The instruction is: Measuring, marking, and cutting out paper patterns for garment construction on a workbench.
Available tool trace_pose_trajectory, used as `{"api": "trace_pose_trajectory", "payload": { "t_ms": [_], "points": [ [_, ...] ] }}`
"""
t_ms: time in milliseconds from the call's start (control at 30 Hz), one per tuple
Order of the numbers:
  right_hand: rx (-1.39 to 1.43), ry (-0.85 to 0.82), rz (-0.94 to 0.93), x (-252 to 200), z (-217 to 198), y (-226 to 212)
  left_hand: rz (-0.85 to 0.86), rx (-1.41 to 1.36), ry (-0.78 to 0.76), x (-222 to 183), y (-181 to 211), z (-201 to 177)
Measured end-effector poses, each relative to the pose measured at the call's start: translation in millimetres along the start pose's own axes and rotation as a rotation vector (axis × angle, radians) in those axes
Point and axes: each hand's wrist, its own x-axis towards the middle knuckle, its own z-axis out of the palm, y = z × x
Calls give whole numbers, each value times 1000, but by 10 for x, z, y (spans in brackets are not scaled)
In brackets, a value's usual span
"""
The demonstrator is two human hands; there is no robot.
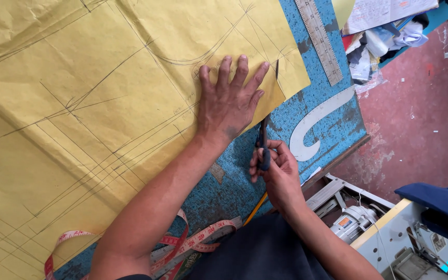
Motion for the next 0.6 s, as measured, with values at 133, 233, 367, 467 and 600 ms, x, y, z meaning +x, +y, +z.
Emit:
{"api": "trace_pose_trajectory", "payload": {
  "t_ms": [133, 233, 367, 467, 600],
  "points": [
    [33, -9, -15, 52, 79, 35, -8, -14, -5, -1, 15, 11],
    [42, -21, -15, 59, 98, 38, -15, -24, -15, 1, 10, 5],
    [48, -13, -22, 51, 137, 32, -21, -30, -18, 4, 14, -14],
    [54, -8, -22, 63, 177, 3, -29, -37, -16, 1, 23, -4],
    [71, -4, -27, 103, 209, -1, -35, -48, -9, 3, 26, -15]
  ]
}}
